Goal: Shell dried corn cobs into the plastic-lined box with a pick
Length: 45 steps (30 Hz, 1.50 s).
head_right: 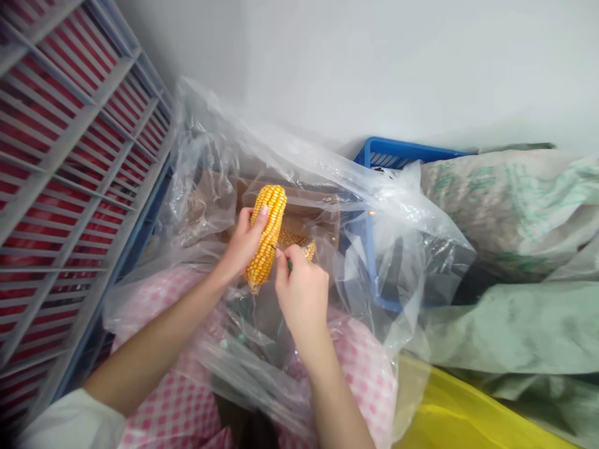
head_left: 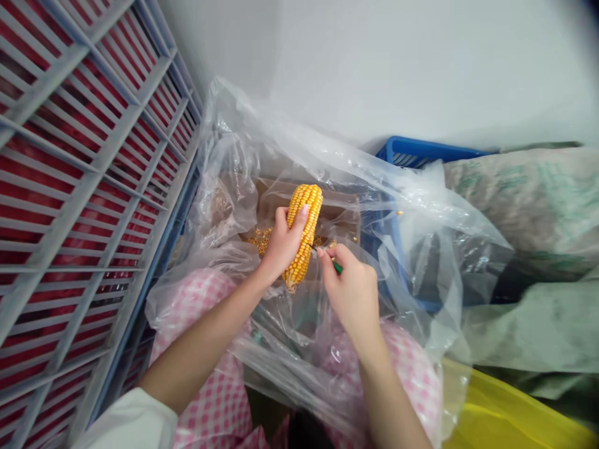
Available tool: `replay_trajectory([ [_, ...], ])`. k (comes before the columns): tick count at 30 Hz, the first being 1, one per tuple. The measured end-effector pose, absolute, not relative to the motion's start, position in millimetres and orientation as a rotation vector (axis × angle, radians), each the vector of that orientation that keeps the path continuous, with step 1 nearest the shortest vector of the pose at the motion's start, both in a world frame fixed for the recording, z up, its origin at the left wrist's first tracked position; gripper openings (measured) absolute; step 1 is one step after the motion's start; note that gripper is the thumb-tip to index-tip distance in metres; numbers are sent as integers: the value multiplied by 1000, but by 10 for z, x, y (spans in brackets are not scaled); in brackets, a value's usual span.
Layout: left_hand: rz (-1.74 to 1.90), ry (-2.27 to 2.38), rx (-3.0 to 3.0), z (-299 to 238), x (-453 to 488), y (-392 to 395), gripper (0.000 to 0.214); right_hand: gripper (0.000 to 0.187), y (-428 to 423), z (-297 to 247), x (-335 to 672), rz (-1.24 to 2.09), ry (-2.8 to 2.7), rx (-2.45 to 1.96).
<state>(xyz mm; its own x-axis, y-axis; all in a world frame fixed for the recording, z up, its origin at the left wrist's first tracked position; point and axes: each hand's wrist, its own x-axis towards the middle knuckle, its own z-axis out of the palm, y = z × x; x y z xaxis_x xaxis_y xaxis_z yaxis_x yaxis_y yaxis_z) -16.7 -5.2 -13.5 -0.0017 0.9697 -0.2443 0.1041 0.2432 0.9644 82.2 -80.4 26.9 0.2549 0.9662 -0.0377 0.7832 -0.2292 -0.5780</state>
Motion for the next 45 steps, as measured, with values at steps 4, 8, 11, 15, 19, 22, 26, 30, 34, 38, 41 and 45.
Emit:
replay_trajectory([
  [4, 1032, 1433, 923, -231, -111, -14, 44, 27, -786, 93, 661, 443, -1505, -2109],
  [8, 1083, 1415, 909, -241, -95, 11, 44, 29, -803, 29, 605, 294, -1548, -2090],
  [11, 1118, 1397, 884, -220, -94, -21, 44, 32, -819, -5, 556, 161, -1611, -2094],
  [15, 1203, 1394, 812, -179, -67, -121, 42, 33, -781, -56, 496, 140, -1620, -2127],
  [19, 1153, 1343, 754, -146, -85, -148, 41, 26, -729, 64, 652, 317, -1487, -2087],
  [22, 1158, 1337, 753, -124, -154, -87, 42, 23, -732, 235, 848, 557, -1442, -1952],
  [26, 1185, 1381, 785, -86, -224, -11, 42, 23, -768, 381, 974, 782, -1530, -1814],
  [30, 1194, 1387, 840, -70, -223, 0, 40, 23, -792, 412, 974, 802, -1575, -1823],
  [34, 1185, 1390, 899, -84, -200, -15, 38, 24, -806, 431, 1001, 817, -1611, -1837],
  [38, 1150, 1363, 1011, -73, -175, -49, 37, 23, -840, 487, 1040, 835, -1655, -1881],
  [41, 1140, 1379, 1136, -46, -147, -87, 34, 22, -865, 521, 1044, 804, -1706, -1952],
  [45, 1106, 1389, 1250, -53, -107, -121, 33, 20, -870, 492, 1014, 691, -1817, -2045],
])
